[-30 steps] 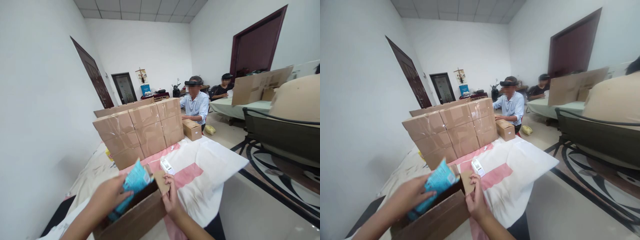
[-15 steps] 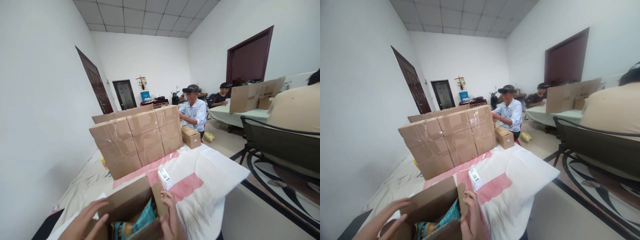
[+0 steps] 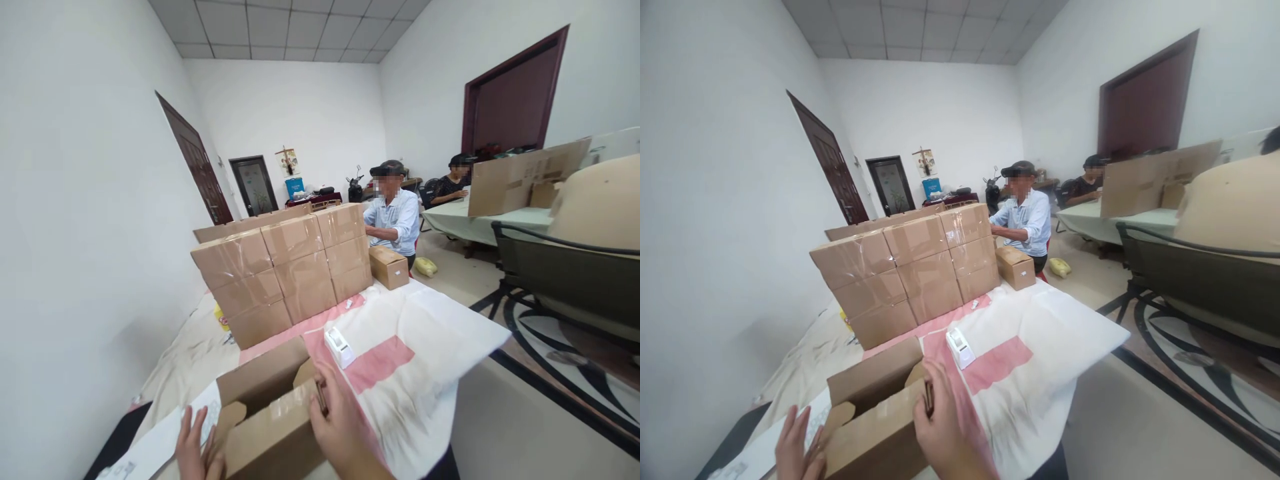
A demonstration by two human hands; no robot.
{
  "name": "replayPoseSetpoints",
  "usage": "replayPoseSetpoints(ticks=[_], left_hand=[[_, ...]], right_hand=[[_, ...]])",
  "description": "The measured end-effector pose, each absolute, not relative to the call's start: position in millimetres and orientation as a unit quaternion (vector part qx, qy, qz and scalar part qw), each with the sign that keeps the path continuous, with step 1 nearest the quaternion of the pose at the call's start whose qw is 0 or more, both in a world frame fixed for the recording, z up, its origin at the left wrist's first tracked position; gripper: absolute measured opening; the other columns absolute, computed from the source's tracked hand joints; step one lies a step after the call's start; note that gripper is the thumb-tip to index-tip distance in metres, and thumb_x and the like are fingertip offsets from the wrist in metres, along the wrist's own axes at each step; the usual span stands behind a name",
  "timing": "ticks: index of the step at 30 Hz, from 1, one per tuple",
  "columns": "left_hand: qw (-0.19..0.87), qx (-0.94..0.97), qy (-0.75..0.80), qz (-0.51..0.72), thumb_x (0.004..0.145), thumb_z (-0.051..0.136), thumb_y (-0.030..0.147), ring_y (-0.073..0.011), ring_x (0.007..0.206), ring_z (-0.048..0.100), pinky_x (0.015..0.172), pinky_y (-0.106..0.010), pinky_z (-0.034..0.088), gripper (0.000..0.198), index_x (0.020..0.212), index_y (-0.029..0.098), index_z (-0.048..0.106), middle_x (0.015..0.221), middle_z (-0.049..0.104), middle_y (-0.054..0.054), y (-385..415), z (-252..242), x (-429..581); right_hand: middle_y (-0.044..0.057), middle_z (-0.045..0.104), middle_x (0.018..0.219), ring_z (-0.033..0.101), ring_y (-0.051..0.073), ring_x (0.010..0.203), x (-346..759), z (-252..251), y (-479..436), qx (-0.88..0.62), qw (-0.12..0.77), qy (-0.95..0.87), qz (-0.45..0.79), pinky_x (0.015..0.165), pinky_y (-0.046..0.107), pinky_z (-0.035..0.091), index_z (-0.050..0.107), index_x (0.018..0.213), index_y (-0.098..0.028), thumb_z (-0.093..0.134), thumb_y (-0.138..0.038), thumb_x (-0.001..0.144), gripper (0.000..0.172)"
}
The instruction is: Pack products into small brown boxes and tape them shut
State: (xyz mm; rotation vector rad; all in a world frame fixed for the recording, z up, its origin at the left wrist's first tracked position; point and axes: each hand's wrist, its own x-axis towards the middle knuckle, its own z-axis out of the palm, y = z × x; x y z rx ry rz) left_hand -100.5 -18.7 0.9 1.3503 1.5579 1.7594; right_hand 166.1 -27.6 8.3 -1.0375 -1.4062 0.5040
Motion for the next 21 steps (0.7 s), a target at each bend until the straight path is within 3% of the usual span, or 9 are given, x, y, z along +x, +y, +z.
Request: replayPoseSetpoints(ticks=[3,5,7,9,11,13,15,18,21], left_hand=[[0.279,0.443,0.562,0.641,0.066,0.067,0.047,-0.0425,0.154,0.019,0.124,-0.06,0.021,0.099,0.155,0.028,0.028,0.168,0.019,-0.01,-10,12,-100],[0.328,0.429,0.551,0.636,0.064,0.064,0.038,-0.0406,0.152,0.025,0.123,-0.059,0.024,0.099,0.156,0.033,0.026,0.165,0.029,-0.007,-15,16,-96],[0.351,0.443,0.549,0.616,0.065,0.061,0.032,-0.0387,0.152,0.028,0.121,-0.058,0.031,0.101,0.157,0.037,0.022,0.163,0.033,-0.005,-23,19,-94],[0.362,0.449,0.56,0.594,0.068,0.058,0.03,-0.0384,0.151,0.028,0.119,-0.058,0.035,0.102,0.159,0.038,0.014,0.164,0.03,-0.003,-27,20,-94],[0.37,0.45,0.576,0.574,0.074,0.053,0.031,-0.0377,0.151,0.03,0.119,-0.058,0.035,0.096,0.16,0.038,0.01,0.164,0.028,-0.003,-28,21,-97],[0.356,0.475,0.59,0.547,0.084,0.044,0.034,-0.0349,0.15,0.033,0.122,-0.058,0.03,0.081,0.159,0.036,0.015,0.159,0.036,-0.004,-28,23,-100],[0.287,0.553,0.604,0.497,0.093,0.037,0.039,-0.0326,0.15,0.034,0.124,-0.059,0.023,0.064,0.156,0.032,0.029,0.153,0.047,-0.005,-30,26,-100],[0.087,0.669,0.64,0.368,0.098,0.035,0.042,-0.034,0.15,0.032,0.123,-0.067,0.011,0.048,0.141,0.032,0.054,0.146,0.058,-0.004,-41,35,-94],[-0.066,0.732,0.635,0.238,0.098,0.036,0.04,-0.0371,0.145,0.038,0.119,-0.073,0.006,0.046,0.135,0.029,0.061,0.142,0.062,-0.005,-53,42,-80]], right_hand=[[0.004,0.034,0.164,0.026,0.025,0.154,165,14,-14,-0.445,0.575,-0.623,0.29,0.128,0.048,0.021,0.038,0.155,-0.027,0.05,-0.01,0.081,0.077],[0.002,0.028,0.167,0.02,0.022,0.157,171,17,-2,-0.398,0.549,-0.629,0.382,0.129,0.046,0.016,0.031,0.158,-0.028,0.047,-0.01,0.082,0.081],[0.0,0.028,0.167,0.025,0.019,0.155,178,17,8,-0.327,0.529,-0.628,0.467,0.128,0.043,0.02,0.032,0.158,-0.031,0.047,-0.009,0.081,0.082],[0.0,0.034,0.165,0.04,0.021,0.148,183,16,17,-0.276,0.532,-0.61,0.518,0.12,0.044,0.035,0.034,0.157,-0.035,0.05,-0.01,0.076,0.086],[0.001,0.042,0.16,0.055,0.024,0.134,184,14,22,-0.265,0.541,-0.583,0.546,0.109,0.044,0.047,0.037,0.155,-0.037,0.053,-0.011,0.07,0.09],[0.002,0.05,0.152,0.058,0.024,0.129,183,14,25,-0.274,0.552,-0.574,0.539,0.106,0.043,0.048,0.046,0.149,-0.035,0.054,-0.012,0.068,0.085],[0.004,0.057,0.142,0.055,0.024,0.13,181,15,25,-0.279,0.578,-0.586,0.494,0.11,0.043,0.043,0.058,0.14,-0.032,0.053,-0.014,0.068,0.074],[0.007,0.062,0.128,0.055,0.025,0.127,178,17,23,-0.262,0.619,-0.612,0.417,0.112,0.043,0.04,0.072,0.118,-0.026,0.051,-0.019,0.074,0.049],[0.009,0.064,0.126,0.057,0.025,0.125,177,17,19,-0.251,0.638,-0.627,0.37,0.113,0.044,0.04,0.076,0.101,-0.023,0.047,-0.024,0.085,0.034]])
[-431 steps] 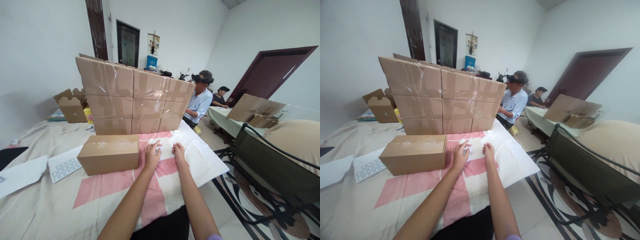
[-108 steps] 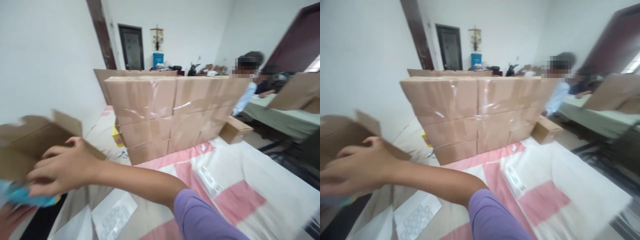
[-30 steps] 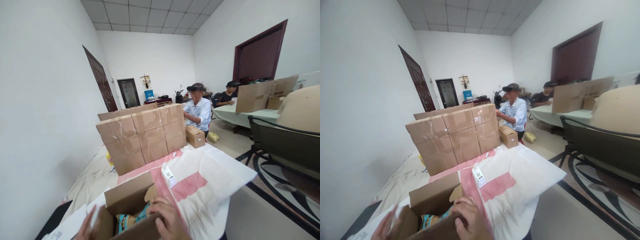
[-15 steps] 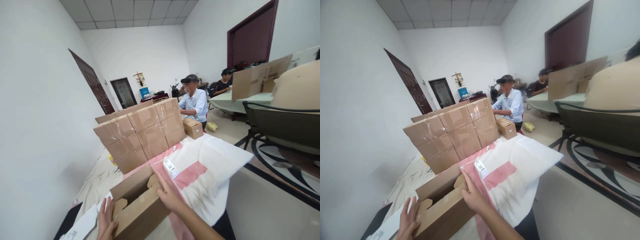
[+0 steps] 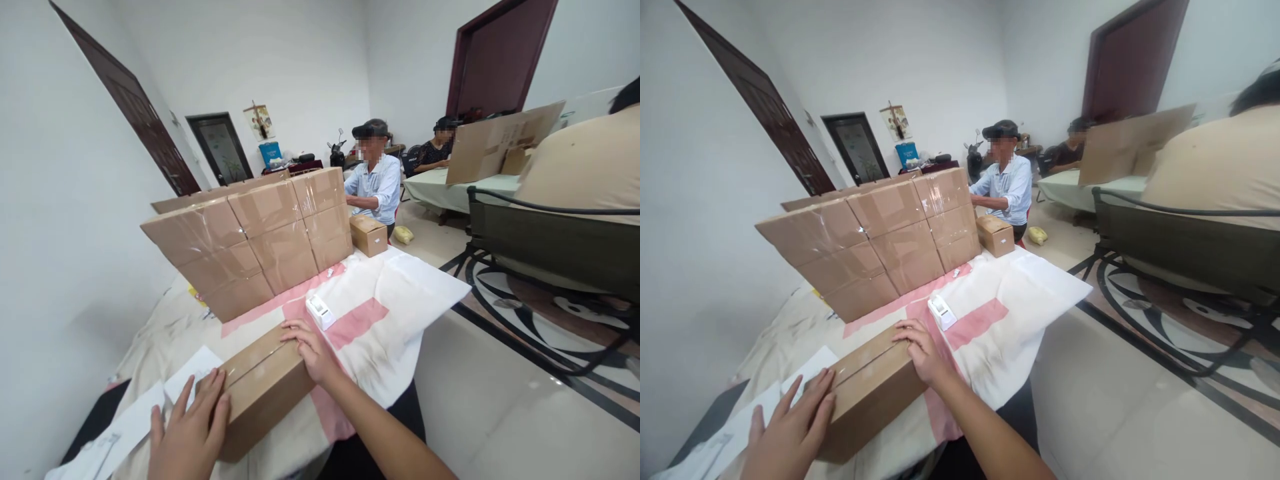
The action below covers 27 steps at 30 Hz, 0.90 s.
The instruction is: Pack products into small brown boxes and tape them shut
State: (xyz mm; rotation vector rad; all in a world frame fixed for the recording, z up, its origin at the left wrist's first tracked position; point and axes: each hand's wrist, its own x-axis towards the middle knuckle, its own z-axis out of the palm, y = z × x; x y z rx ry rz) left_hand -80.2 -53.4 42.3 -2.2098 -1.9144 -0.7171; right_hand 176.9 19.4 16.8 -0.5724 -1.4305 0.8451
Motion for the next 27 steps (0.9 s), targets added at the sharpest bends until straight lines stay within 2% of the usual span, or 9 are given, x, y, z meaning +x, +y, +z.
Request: replayPoseSetpoints(ticks=[4,7,13,17,23,25,27], left_hand=[[0.101,-0.786,-0.577,-0.198,0.092,0.046,0.059,-0.0397,0.142,0.042,0.12,-0.061,0.027,0.067,0.143,0.016,0.054,0.147,0.055,-0.016,-57,35,-64],[0.112,-0.791,-0.562,-0.213,0.087,0.052,0.068,-0.0411,0.145,0.038,0.12,-0.058,0.029,0.081,0.15,0.018,0.046,0.152,0.05,-0.015,-52,26,-62],[0.114,-0.792,-0.566,-0.197,0.089,0.049,0.068,-0.041,0.144,0.038,0.117,-0.059,0.032,0.077,0.151,0.021,0.045,0.15,0.052,-0.015,-41,32,-62],[0.115,-0.783,-0.583,-0.183,0.091,0.051,0.064,-0.0406,0.143,0.04,0.115,-0.057,0.036,0.072,0.149,0.022,0.049,0.153,0.048,-0.014,-38,39,-61],[0.118,-0.773,-0.605,-0.149,0.091,0.059,0.057,-0.0388,0.145,0.04,0.118,-0.054,0.033,0.065,0.147,0.025,0.052,0.158,0.043,-0.011,-30,50,-58],[0.121,-0.769,-0.612,-0.139,0.091,0.06,0.055,-0.0379,0.146,0.039,0.118,-0.052,0.033,0.062,0.146,0.027,0.053,0.158,0.044,-0.012,-23,52,-56],[0.123,-0.766,-0.618,-0.132,0.091,0.061,0.054,-0.0371,0.146,0.039,0.118,-0.051,0.033,0.06,0.145,0.028,0.055,0.157,0.045,-0.012,-14,55,-55]], right_hand=[[0.008,0.065,0.13,0.057,0.024,0.126,177,16,13,-0.289,0.638,-0.635,0.326,0.113,0.043,0.04,0.076,0.104,-0.023,0.042,-0.028,0.094,0.036],[0.007,0.065,0.133,0.056,0.024,0.128,175,15,12,-0.317,0.628,-0.637,0.315,0.114,0.044,0.04,0.075,0.107,-0.023,0.039,-0.027,0.096,0.038],[0.008,0.063,0.14,0.052,0.026,0.134,174,6,19,-0.338,0.603,-0.667,0.278,0.116,0.048,0.038,0.073,0.112,-0.023,0.036,-0.028,0.096,0.04],[0.009,0.058,0.145,0.05,0.029,0.137,174,-2,27,-0.325,0.585,-0.709,0.222,0.116,0.051,0.037,0.069,0.116,-0.023,0.045,-0.039,0.093,0.037],[0.009,0.056,0.148,0.043,0.031,0.144,189,2,44,-0.321,0.527,-0.749,0.241,0.119,0.052,0.03,0.066,0.125,-0.023,0.053,-0.045,0.088,0.045],[0.009,0.057,0.148,0.039,0.03,0.147,203,5,54,-0.357,0.533,-0.727,0.245,0.121,0.051,0.027,0.063,0.129,-0.022,0.054,-0.043,0.088,0.046],[0.011,0.056,0.147,0.038,0.028,0.146,221,6,66,-0.459,0.56,-0.642,0.251,0.12,0.047,0.027,0.064,0.124,-0.02,0.05,-0.038,0.089,0.042]])
